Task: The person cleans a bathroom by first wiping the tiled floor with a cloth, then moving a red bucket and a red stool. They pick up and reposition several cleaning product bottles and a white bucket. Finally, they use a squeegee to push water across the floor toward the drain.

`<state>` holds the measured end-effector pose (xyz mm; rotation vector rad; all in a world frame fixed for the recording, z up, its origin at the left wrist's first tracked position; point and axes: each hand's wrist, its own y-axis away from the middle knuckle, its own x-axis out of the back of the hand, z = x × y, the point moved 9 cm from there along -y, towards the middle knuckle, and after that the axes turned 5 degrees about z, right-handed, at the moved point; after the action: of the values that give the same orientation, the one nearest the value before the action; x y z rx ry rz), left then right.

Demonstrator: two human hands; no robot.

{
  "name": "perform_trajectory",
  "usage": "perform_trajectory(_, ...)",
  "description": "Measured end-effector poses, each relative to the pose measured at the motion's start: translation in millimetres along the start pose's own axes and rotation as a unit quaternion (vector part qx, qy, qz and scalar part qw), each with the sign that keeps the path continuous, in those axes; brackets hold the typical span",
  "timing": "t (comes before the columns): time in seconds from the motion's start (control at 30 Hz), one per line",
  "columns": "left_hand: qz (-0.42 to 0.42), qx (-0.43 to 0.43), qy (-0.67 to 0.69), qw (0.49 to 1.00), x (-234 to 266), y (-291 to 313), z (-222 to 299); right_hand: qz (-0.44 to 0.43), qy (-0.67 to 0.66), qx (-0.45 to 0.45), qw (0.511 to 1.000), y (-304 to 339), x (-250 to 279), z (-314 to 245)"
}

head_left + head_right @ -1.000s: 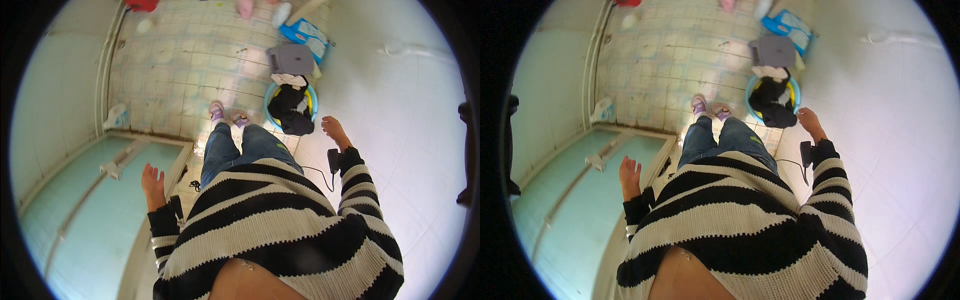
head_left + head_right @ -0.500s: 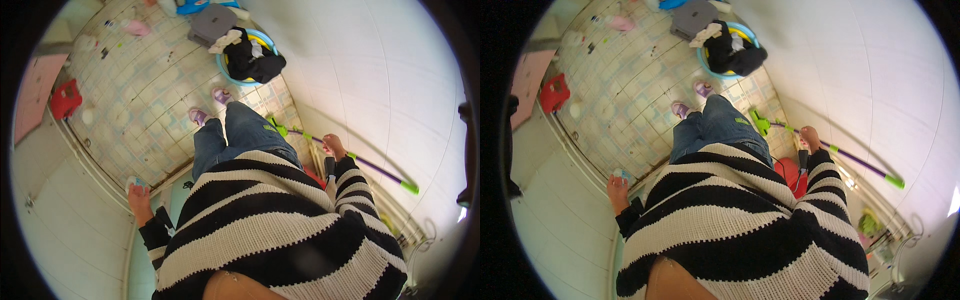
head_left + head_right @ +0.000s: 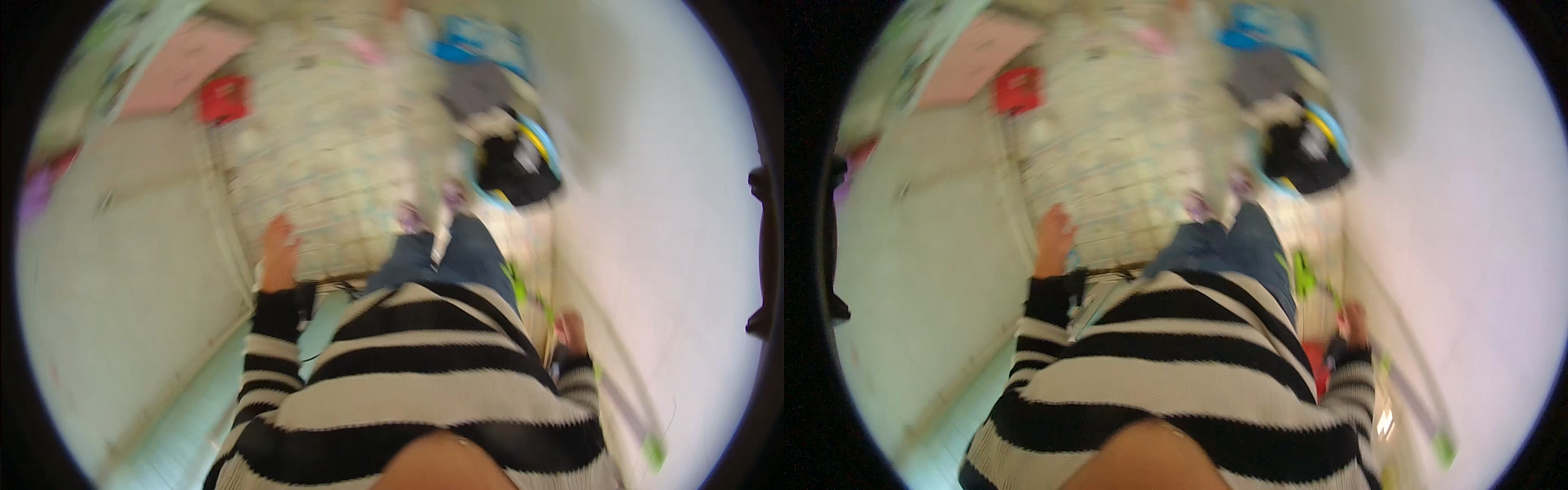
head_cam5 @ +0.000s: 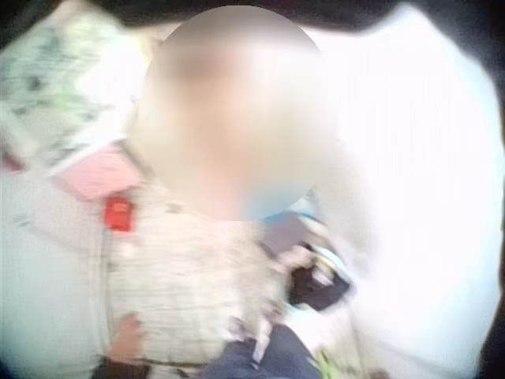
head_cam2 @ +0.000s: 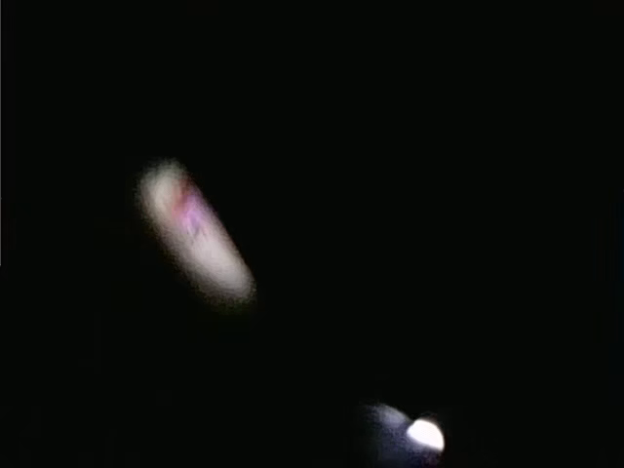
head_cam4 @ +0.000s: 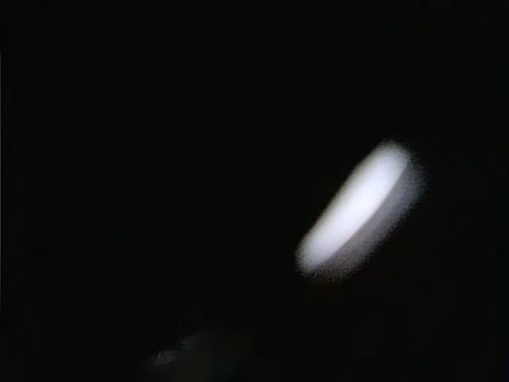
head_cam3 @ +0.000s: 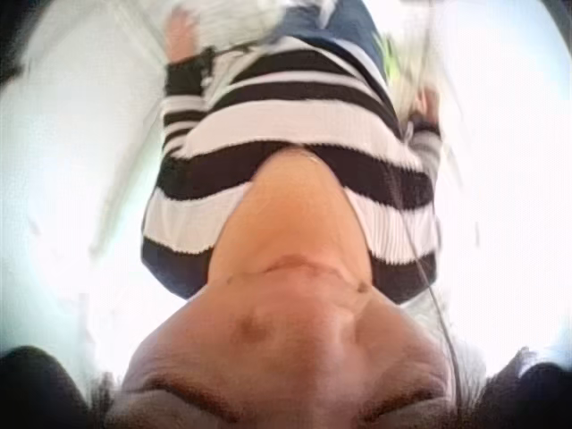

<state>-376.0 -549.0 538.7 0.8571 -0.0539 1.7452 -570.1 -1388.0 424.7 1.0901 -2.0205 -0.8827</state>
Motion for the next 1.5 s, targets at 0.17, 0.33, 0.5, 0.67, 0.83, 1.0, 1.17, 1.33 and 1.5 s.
perform_trajectory(0.17, 0.209, 0.25, 0.325, 0.888, -12.3, 18.6, -19.8, -0.053, 0.204, -0.187, 0.96, -65.4, -19.1, -22.4)
perform_trajectory(0.33, 0.314, 0.367, 0.388, 0.785, 16.3, 73.3, -23.9, -0.077, 0.297, -0.153, 0.939, -92.7, -82.9, -130.5)
perform_trajectory(0.5, 0.384, 0.442, 0.383, 0.714, -23.9, 179.6, -94.0, -0.142, 0.381, -0.083, 0.91, -130.2, -106.2, -209.7)
perform_trajectory(0.67, 0.4, 0.487, 0.396, 0.667, -29.2, 218.1, -123.6, -0.138, 0.448, -0.051, 0.882, -146.7, -124.1, -238.8)
perform_trajectory(0.83, 0.415, 0.511, 0.398, 0.638, -32.0, 248.3, -130.3, -0.07, 0.49, -0.045, 0.868, -103.5, -169.4, -261.0)
perform_trajectory(1.0, 0.342, 0.36, 0.259, 0.828, -26.2, 254.4, -166.3, -0.161, 0.444, -0.034, 0.881, -140.0, -176.6, -260.2)
perform_trajectory(1.17, 0.422, 0.441, 0.434, 0.663, -54.0, 289.7, -177.4, -0.2, 0.392, -0.046, 0.897, -133.3, -215.7, -274.8)
perform_trajectory(1.33, 0.46, 0.465, 0.426, 0.625, -37.3, 277.0, -155.4, -0.107, 0.447, 0.057, 0.886, -95.6, -249.5, -312.5)
perform_trajectory(1.5, 0.415, 0.39, 0.334, 0.751, -20.5, 251.8, -187.2, -0.178, 0.428, 0.114, 0.879, -81.9, -292.3, -321.9)
